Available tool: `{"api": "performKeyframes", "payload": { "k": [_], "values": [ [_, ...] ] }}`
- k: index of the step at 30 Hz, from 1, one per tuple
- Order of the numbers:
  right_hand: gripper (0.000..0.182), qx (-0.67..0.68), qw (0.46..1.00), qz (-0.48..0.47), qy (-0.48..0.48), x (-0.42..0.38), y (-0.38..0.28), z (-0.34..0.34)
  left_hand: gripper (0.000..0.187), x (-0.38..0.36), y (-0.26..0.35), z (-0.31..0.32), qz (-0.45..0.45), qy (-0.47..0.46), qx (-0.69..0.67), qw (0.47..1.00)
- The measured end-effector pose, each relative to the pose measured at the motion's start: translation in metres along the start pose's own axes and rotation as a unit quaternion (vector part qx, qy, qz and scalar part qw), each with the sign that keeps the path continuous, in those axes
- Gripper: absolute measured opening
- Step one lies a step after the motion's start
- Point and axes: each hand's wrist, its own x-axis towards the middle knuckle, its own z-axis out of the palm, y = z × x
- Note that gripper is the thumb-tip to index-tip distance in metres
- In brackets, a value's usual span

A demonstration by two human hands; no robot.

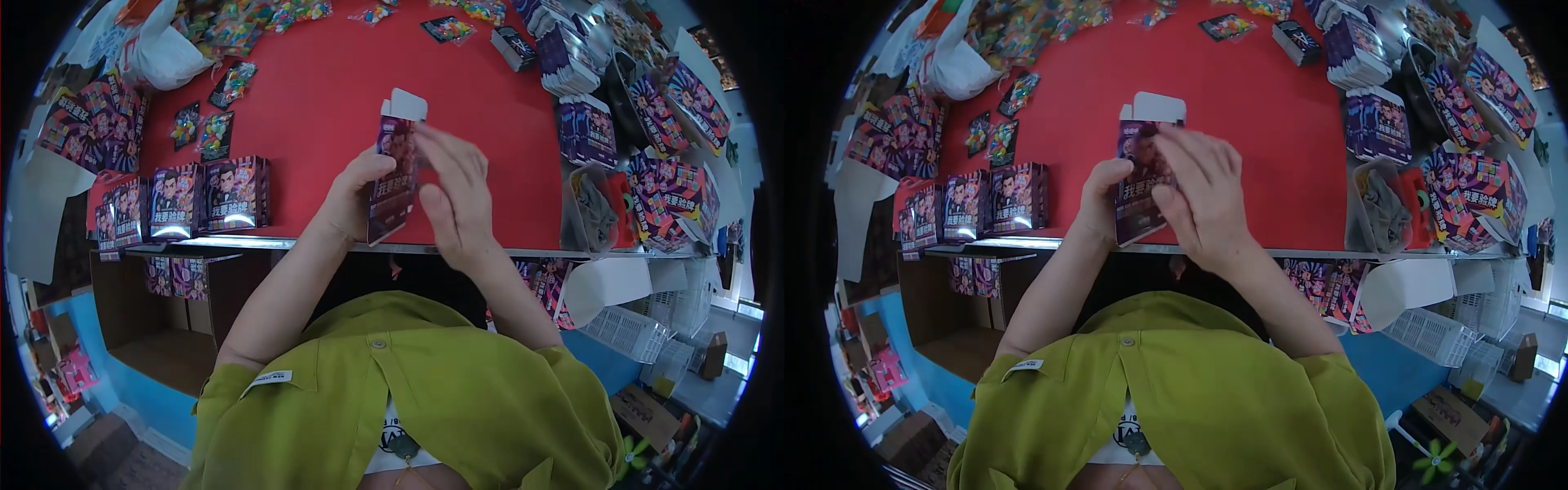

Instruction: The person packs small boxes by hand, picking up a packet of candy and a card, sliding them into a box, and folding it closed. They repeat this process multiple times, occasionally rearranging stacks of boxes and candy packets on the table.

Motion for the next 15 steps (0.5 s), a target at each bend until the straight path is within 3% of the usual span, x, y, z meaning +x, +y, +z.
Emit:
{"api": "performKeyframes", "payload": {
  "k": [1,2,4,5,9,12,14,15],
  "values": [
    [0.040,-0.016,0.999,-0.014,0.044,0.007,0.007,0.009,0.048,-0.005,-0.002,-0.002,-0.042,0.022,0.002,0.999],
    [0.040,-0.023,0.999,-0.006,0.047,0.009,0.010,0.018,0.040,-0.007,-0.010,0.004,-0.033,0.057,-0.026,0.998],
    [0.032,-0.046,0.996,-0.012,0.072,0.011,0.009,0.031,0.040,-0.011,-0.010,0.004,-0.018,0.081,-0.045,0.996],
    [0.030,-0.072,0.989,-0.040,0.120,0.013,0.000,0.032,0.040,-0.011,-0.007,-0.003,-0.019,0.028,-0.025,0.999],
    [0.033,-0.037,0.991,-0.027,0.123,0.010,0.003,0.031,0.042,-0.014,-0.003,0.008,-0.005,0.021,0.010,1.000],
    [0.033,-0.102,0.984,0.026,0.144,0.010,0.008,0.031,0.031,-0.011,-0.002,0.008,0.015,0.143,0.067,0.987],
    [0.035,0.043,0.956,0.220,0.190,-0.002,0.014,0.035,0.029,-0.011,-0.007,0.008,0.009,0.150,0.093,0.984],
    [0.032,0.107,0.939,0.274,0.176,-0.006,0.007,0.027,0.027,-0.014,-0.008,0.006,0.011,0.168,0.118,0.979]
  ]
}}
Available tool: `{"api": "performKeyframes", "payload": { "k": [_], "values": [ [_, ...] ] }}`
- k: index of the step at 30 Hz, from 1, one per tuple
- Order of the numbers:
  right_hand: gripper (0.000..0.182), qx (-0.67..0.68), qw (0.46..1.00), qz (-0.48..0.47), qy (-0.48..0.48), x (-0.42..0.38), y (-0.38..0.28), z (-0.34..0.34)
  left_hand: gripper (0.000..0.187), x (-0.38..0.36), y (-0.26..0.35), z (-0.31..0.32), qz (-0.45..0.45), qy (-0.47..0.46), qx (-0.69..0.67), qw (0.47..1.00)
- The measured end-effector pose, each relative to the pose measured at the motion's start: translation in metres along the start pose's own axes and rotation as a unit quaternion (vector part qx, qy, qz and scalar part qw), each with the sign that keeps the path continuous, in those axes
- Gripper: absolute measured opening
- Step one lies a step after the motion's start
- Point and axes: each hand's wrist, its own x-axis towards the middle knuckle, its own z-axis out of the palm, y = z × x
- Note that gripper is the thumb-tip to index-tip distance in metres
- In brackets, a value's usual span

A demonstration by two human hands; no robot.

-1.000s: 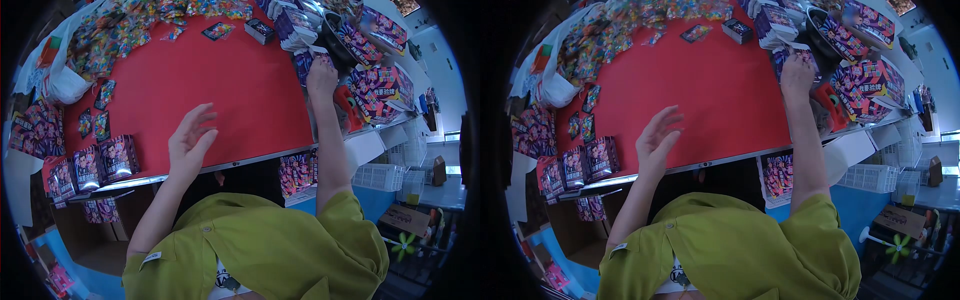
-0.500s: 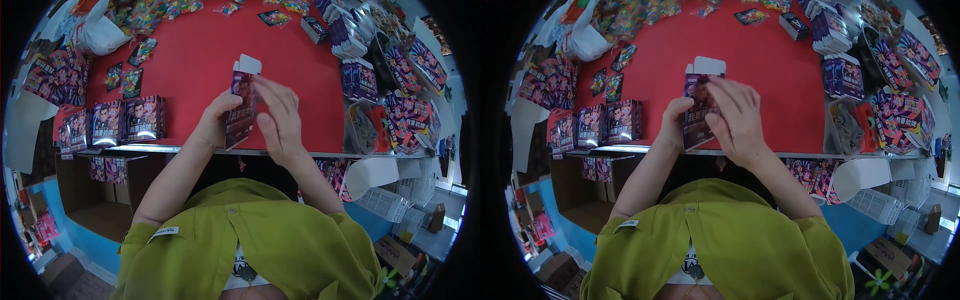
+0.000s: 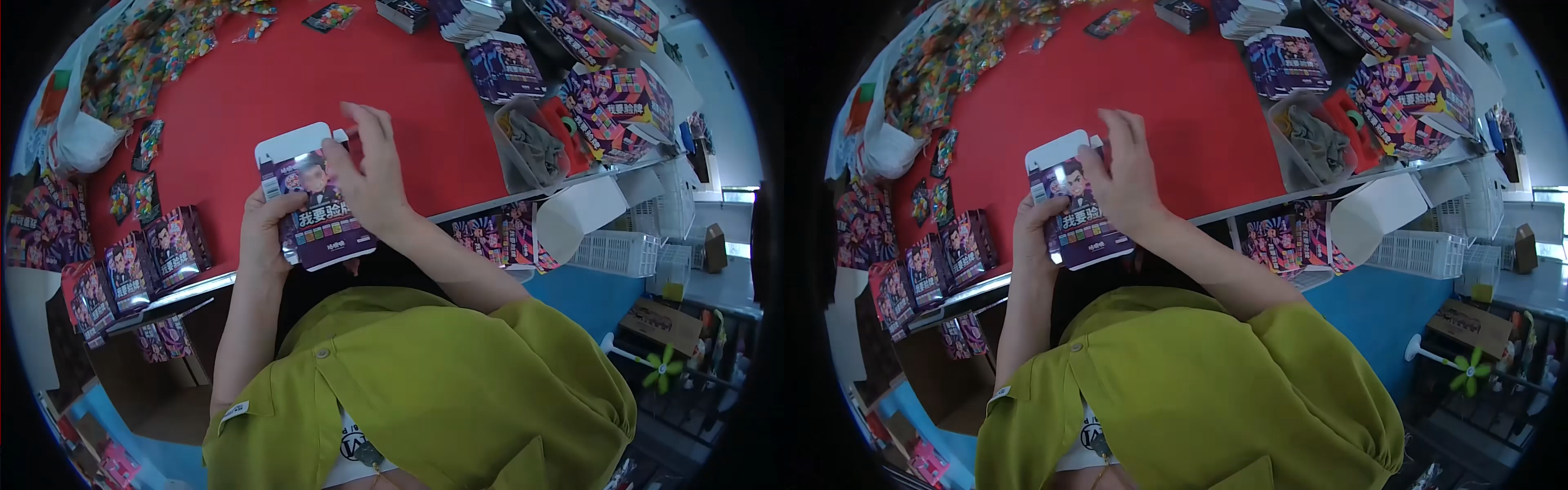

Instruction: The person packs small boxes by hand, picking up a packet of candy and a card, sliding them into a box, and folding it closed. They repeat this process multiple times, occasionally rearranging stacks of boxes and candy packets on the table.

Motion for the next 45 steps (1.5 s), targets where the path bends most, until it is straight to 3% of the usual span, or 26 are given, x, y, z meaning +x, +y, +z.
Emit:
{"api": "performKeyframes", "payload": {
  "k": [2,6,8,9,11,14,15,16,17,18,19,20,22,24,26,29,32,33,34,36,38,41,42,43,44,45],
  "values": [
    [0.029,0.107,0.981,0.086,-0.134,-0.010,0.014,-0.011,0.024,0.000,-0.005,-0.003,-0.023,0.037,0.002,0.999],
    [0.036,0.110,0.982,0.099,-0.119,-0.028,0.033,-0.019,0.017,-0.003,-0.009,-0.002,-0.134,0.089,0.001,0.987],
    [0.040,0.082,0.986,0.031,-0.142,-0.032,0.034,-0.045,0.019,-0.008,-0.008,-0.007,-0.196,0.063,-0.044,0.978],
    [0.044,-0.099,0.968,-0.147,-0.179,-0.031,0.026,-0.062,0.020,-0.011,-0.008,-0.001,-0.197,0.083,-0.055,0.975],
    [0.052,-0.062,0.922,-0.249,-0.292,-0.036,0.018,-0.077,0.023,-0.012,-0.012,-0.003,-0.224,0.092,-0.074,0.967],
    [0.051,-0.073,0.919,-0.273,-0.273,-0.042,0.029,-0.070,0.032,-0.007,-0.017,-0.011,-0.238,0.040,-0.101,0.965],
    [0.050,-0.077,0.921,-0.291,-0.248,-0.038,0.038,-0.068,0.042,-0.015,-0.009,0.006,-0.192,0.083,0.035,0.977],
    [0.043,-0.036,0.943,-0.253,-0.214,-0.030,0.040,-0.063,0.042,-0.020,-0.012,0.018,-0.192,0.082,0.036,0.977],
    [0.043,-0.034,0.943,-0.253,-0.213,-0.026,0.043,-0.062,0.047,-0.024,-0.017,0.029,0.019,0.184,0.247,0.951],
    [0.042,0.013,0.957,-0.195,-0.213,-0.025,0.046,-0.060,0.054,-0.027,-0.019,0.034,0.227,0.267,0.435,0.829],
    [0.042,0.059,0.966,-0.135,-0.212,-0.024,0.048,-0.058,0.057,-0.023,-0.022,0.019,0.330,0.188,0.483,0.789],
    [0.042,0.060,0.965,-0.137,-0.213,-0.021,0.047,-0.055,0.057,-0.018,-0.019,0.014,0.332,0.189,0.482,0.788],
    [0.033,0.033,0.971,-0.095,-0.218,-0.016,0.037,-0.046,0.058,-0.005,-0.016,0.007,0.349,-0.116,0.447,0.815],
    [0.037,0.106,0.967,-0.063,-0.224,0.000,0.032,-0.031,0.064,0.012,-0.021,0.006,0.359,-0.129,0.418,0.825],
    [0.042,0.180,0.955,-0.038,-0.232,0.009,0.030,-0.025,0.061,0.022,-0.016,0.010,0.342,-0.091,0.299,0.886],
    [0.047,0.245,0.932,-0.065,-0.261,0.003,0.028,-0.019,0.059,0.037,-0.011,0.008,0.373,-0.023,0.317,0.872],
    [0.046,0.329,0.923,0.060,-0.190,-0.002,0.032,-0.018,0.050,0.038,-0.014,0.008,0.367,-0.064,0.281,0.884],
    [0.043,0.412,0.882,0.102,-0.202,0.001,0.029,-0.022,0.050,0.036,-0.013,0.008,0.363,-0.064,0.279,0.887],
    [0.040,0.493,0.832,0.142,-0.212,0.005,0.026,-0.025,0.043,0.033,-0.004,0.006,0.294,-0.097,0.252,0.917],
    [0.038,0.507,0.814,0.183,-0.216,0.011,0.024,-0.034,0.036,0.029,0.014,0.008,0.223,-0.128,0.225,0.940],
    [0.035,0.519,0.794,0.224,-0.223,0.013,0.021,-0.037,0.024,0.028,0.029,0.011,0.033,-0.125,0.197,0.972],
    [0.031,0.465,0.838,0.208,-0.198,0.012,0.017,-0.037,0.028,0.033,0.036,0.018,-0.011,-0.075,0.182,0.980],
    [0.030,0.296,0.938,0.055,-0.172,0.010,0.016,-0.035,0.028,0.032,0.034,0.017,-0.012,-0.075,0.181,0.981],
    [0.029,0.109,0.979,-0.102,-0.136,0.007,0.016,-0.035,0.030,0.031,0.031,0.014,0.039,-0.109,0.165,0.979],
    [0.029,0.109,0.980,-0.100,-0.134,0.005,0.021,-0.035,0.032,0.031,0.027,0.011,0.090,-0.143,0.150,0.974],
    [0.029,0.023,0.972,-0.204,-0.116,0.003,0.030,-0.036,0.032,0.030,0.022,0.007,0.087,-0.144,0.149,0.974]
  ]
}}
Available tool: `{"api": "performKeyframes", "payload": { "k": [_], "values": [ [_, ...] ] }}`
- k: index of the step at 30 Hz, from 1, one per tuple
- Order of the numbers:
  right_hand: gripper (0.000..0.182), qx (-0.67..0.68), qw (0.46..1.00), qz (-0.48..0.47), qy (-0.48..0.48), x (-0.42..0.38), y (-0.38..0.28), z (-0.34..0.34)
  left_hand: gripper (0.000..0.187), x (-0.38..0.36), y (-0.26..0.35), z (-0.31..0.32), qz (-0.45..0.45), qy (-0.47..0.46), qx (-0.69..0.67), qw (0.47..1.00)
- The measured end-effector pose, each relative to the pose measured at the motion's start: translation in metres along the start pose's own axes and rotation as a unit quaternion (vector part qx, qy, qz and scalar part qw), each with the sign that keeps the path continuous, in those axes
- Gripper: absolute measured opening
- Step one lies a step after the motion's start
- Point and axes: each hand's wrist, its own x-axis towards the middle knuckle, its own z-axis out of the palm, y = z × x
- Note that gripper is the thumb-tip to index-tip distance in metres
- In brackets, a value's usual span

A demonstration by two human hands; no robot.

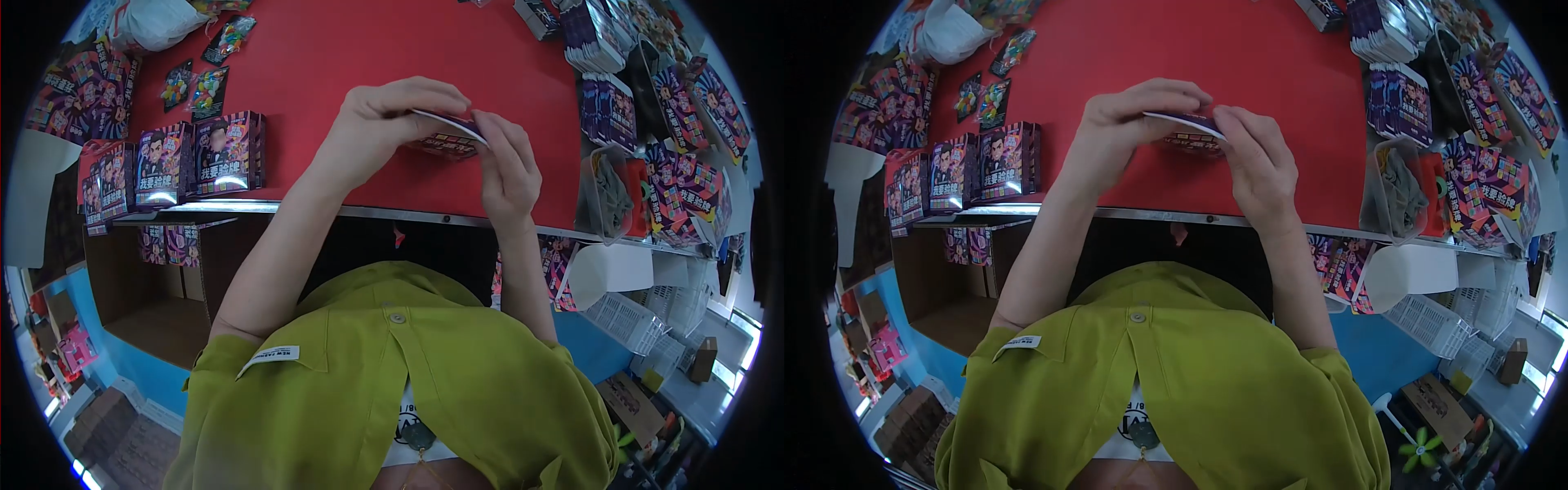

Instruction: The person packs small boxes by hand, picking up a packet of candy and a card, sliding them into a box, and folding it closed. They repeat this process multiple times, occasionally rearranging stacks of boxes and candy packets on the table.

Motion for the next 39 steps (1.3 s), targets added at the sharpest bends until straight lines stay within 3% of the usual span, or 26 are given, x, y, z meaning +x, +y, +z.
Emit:
{"api": "performKeyframes", "payload": {
  "k": [1,2,3,5,7,11,15,17,19,24,26,27,28,29,33,35,36,37,38,39],
  "values": [
    [0.028,-0.100,0.990,-0.094,-0.004,-0.002,0.006,-0.002,0.034,-0.003,-0.007,-0.003,0.131,-0.021,0.210,0.969],
    [0.028,-0.102,0.991,-0.092,-0.003,-0.002,0.010,-0.006,0.035,-0.005,-0.011,-0.006,0.255,-0.042,0.406,0.876],
    [0.029,-0.131,0.984,-0.117,-0.031,-0.002,0.013,-0.011,0.035,-0.007,-0.010,-0.009,0.253,-0.042,0.405,0.877],
    [0.030,-0.157,0.975,-0.145,-0.058,0.001,0.012,-0.013,0.041,-0.008,-0.006,-0.015,0.352,-0.028,0.602,0.716],
    [0.028,-0.095,0.987,-0.116,-0.053,0.003,0.004,-0.013,0.040,-0.012,-0.007,-0.011,0.338,-0.029,0.574,0.745],
    [0.027,-0.147,0.983,-0.106,-0.030,0.004,0.003,-0.010,0.035,-0.011,-0.004,-0.007,0.268,-0.022,0.496,0.825],
    [0.019,-0.099,0.995,-0.029,-0.018,0.009,0.002,-0.007,0.027,-0.005,0.000,-0.002,0.250,-0.005,0.514,0.821],
    [0.017,-0.066,0.998,0.013,-0.008,0.010,0.001,-0.008,0.021,-0.001,-0.001,0.000,0.228,0.017,0.447,0.865],
    [0.015,0.015,0.996,0.090,-0.019,0.010,0.002,-0.011,0.020,0.000,-0.002,0.004,0.226,0.018,0.452,0.863],
    [0.016,-0.019,0.998,0.053,-0.015,0.004,0.005,-0.014,0.023,-0.003,-0.013,0.002,0.230,0.008,0.432,0.872],
    [0.017,-0.062,0.998,0.018,-0.020,0.006,0.006,-0.019,0.028,-0.004,-0.019,-0.004,0.326,-0.014,0.506,0.799],
    [0.020,-0.137,0.989,-0.045,-0.046,0.009,0.004,-0.024,0.028,-0.002,-0.017,-0.006,0.326,-0.014,0.507,0.798],
    [0.023,-0.209,0.969,-0.108,-0.074,0.010,0.003,-0.026,0.030,-0.001,-0.015,-0.007,0.372,-0.024,0.564,0.737],
    [0.023,-0.208,0.969,-0.109,-0.075,0.009,0.004,-0.024,0.032,-0.001,-0.013,-0.008,0.415,-0.033,0.616,0.668],
    [0.030,-0.231,0.949,-0.205,-0.068,0.011,0.009,-0.023,0.032,-0.005,-0.010,-0.002,0.427,-0.020,0.619,0.658],
    [0.031,-0.263,0.931,-0.244,-0.073,0.013,0.012,-0.026,0.030,-0.012,-0.001,0.002,0.402,0.073,0.631,0.660],
    [0.031,-0.232,0.948,-0.214,-0.045,0.012,0.017,-0.025,0.030,-0.019,0.000,0.007,0.418,0.077,0.630,0.650],
    [0.032,-0.200,0.963,-0.181,-0.016,0.012,0.018,-0.025,0.032,-0.029,-0.004,0.010,0.240,0.170,0.474,0.830],
    [0.031,-0.211,0.961,-0.176,0.004,0.014,0.015,-0.027,0.037,-0.032,-0.006,0.009,0.036,0.240,0.271,0.932],
    [0.031,-0.212,0.959,-0.187,0.008,0.018,0.010,-0.027,0.037,-0.028,-0.008,0.003,0.047,0.240,0.272,0.931]
  ]
}}
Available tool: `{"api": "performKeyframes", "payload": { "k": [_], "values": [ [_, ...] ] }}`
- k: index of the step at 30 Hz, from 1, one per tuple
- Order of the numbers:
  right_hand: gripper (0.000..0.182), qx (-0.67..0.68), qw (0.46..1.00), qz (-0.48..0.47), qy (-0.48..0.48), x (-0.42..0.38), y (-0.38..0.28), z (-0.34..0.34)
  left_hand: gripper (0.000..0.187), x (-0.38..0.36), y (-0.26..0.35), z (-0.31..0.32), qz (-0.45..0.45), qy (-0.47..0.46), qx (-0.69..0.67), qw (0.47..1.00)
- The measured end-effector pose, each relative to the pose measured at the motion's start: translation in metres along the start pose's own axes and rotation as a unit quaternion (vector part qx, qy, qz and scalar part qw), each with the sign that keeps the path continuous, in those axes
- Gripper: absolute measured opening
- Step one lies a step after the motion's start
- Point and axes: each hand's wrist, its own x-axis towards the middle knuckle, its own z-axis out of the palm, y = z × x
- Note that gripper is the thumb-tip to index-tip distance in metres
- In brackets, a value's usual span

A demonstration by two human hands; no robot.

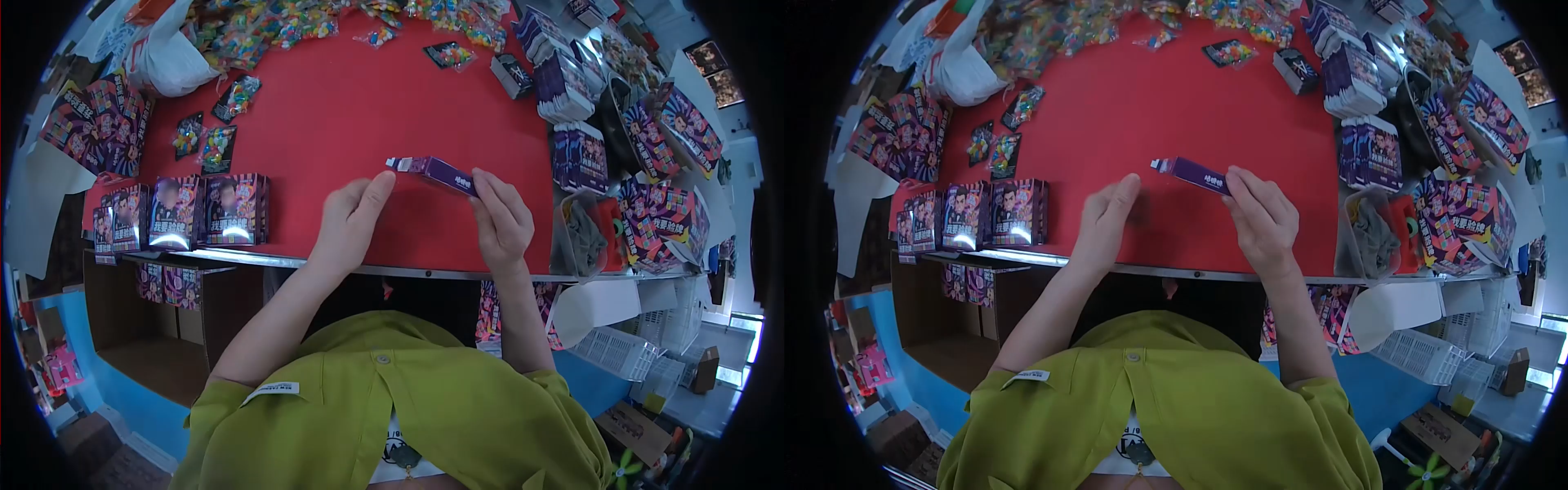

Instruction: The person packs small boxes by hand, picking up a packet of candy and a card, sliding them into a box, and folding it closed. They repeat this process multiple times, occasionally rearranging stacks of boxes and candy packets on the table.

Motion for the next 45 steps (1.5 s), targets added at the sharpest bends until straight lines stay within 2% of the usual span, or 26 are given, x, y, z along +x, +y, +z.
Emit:
{"api": "performKeyframes", "payload": {
  "k": [1,2,3,5,6,7,9,11,13,15,16,21,22,24,27,28,29,30,31,32,33,34,36,39,43,45],
  "values": [
    [0.031,0.034,0.999,0.031,0.016,0.006,-0.006,0.000,0.045,0.004,-0.005,-0.002,-0.176,-0.123,-0.216,0.953],
    [0.031,0.068,0.995,0.064,0.032,0.011,-0.011,0.003,0.053,0.008,-0.007,-0.004,-0.335,-0.238,-0.409,0.814],
    [0.031,0.067,0.995,0.060,0.034,0.015,-0.016,0.007,0.053,0.013,-0.003,-0.005,-0.332,-0.240,-0.409,0.816],
    [0.031,0.113,0.990,-0.026,-0.086,0.023,-0.021,0.016,0.049,0.023,0.011,-0.005,-0.278,-0.205,-0.526,0.777],
    [0.033,0.157,0.971,0.002,-0.181,0.022,-0.013,0.017,0.049,0.027,0.016,-0.005,-0.250,-0.186,-0.582,0.751],
    [0.033,0.155,0.971,-0.001,-0.182,0.031,-0.001,0.021,0.049,0.030,0.018,-0.005,-0.246,-0.186,-0.584,0.751],
    [0.034,0.197,0.963,0.143,-0.115,0.060,0.035,0.041,0.052,0.029,0.019,-0.009,-0.185,-0.131,-0.526,0.820],
    [0.041,0.040,0.976,0.204,-0.071,0.085,0.108,0.082,0.053,0.031,0.013,-0.006,-0.186,-0.125,-0.562,0.796],
    [0.049,-0.136,0.929,0.309,-0.153,0.103,0.184,0.120,0.053,0.033,0.011,-0.003,-0.165,-0.131,-0.522,0.826],
    [0.057,-0.209,0.826,0.401,-0.336,0.136,0.206,0.134,0.055,0.034,0.007,-0.004,-0.177,-0.123,-0.521,0.826],
    [0.057,-0.207,0.827,0.398,-0.338,0.141,0.206,0.138,0.055,0.035,0.007,-0.004,-0.175,-0.116,-0.512,0.833],
    [0.070,-0.242,0.759,0.471,-0.379,0.157,0.197,0.143,0.055,0.042,-0.004,-0.004,-0.190,-0.087,-0.517,0.830],
    [0.070,-0.241,0.758,0.472,-0.380,0.152,0.213,0.148,0.055,0.042,-0.004,-0.003,-0.198,-0.083,-0.515,0.830],
    [0.059,-0.142,0.797,0.500,-0.306,0.134,0.266,0.164,0.054,0.043,-0.002,-0.001,-0.206,-0.078,-0.513,0.830],
    [0.058,-0.060,0.834,0.475,-0.273,0.122,0.292,0.179,0.053,0.043,-0.001,-0.001,-0.195,-0.070,-0.514,0.832],
    [0.058,-0.057,0.836,0.472,-0.276,0.127,0.278,0.178,0.049,0.044,0.000,-0.002,-0.197,-0.069,-0.520,0.828],
    [0.053,-0.041,0.869,0.434,-0.233,0.127,0.264,0.171,0.044,0.043,0.001,-0.004,-0.200,-0.069,-0.527,0.823],
    [0.047,-0.026,0.898,0.397,-0.188,0.128,0.244,0.160,0.044,0.042,-0.001,-0.005,-0.201,-0.066,-0.527,0.823],
    [0.047,-0.026,0.897,0.398,-0.189,0.132,0.227,0.147,0.047,0.042,-0.003,-0.005,-0.207,-0.079,-0.520,0.825],
    [0.042,0.066,0.904,0.385,-0.173,0.137,0.210,0.131,0.051,0.042,-0.004,-0.005,-0.214,-0.094,-0.513,0.826],
    [0.037,0.157,0.903,0.368,-0.154,0.138,0.195,0.117,0.051,0.042,-0.004,-0.005,-0.215,-0.095,-0.513,0.825],
    [0.037,0.156,0.903,0.369,-0.155,0.135,0.185,0.104,0.050,0.041,-0.005,-0.005,-0.225,-0.119,-0.517,0.817],
    [0.036,0.343,0.835,0.409,-0.137,0.127,0.166,0.079,0.049,0.041,-0.004,-0.005,-0.235,-0.144,-0.522,0.807],
    [0.034,0.369,0.831,0.377,-0.178,0.121,0.109,0.056,0.041,0.035,0.004,-0.001,-0.323,-0.191,-0.459,0.805],
    [0.036,0.388,0.824,0.360,-0.204,0.118,0.054,0.051,0.035,0.026,0.013,0.004,-0.345,-0.249,-0.400,0.812],
    [0.037,0.294,0.878,0.273,-0.259,0.113,0.044,0.054,0.035,0.023,0.008,0.004,-0.335,-0.247,-0.403,0.815]
  ]
}}
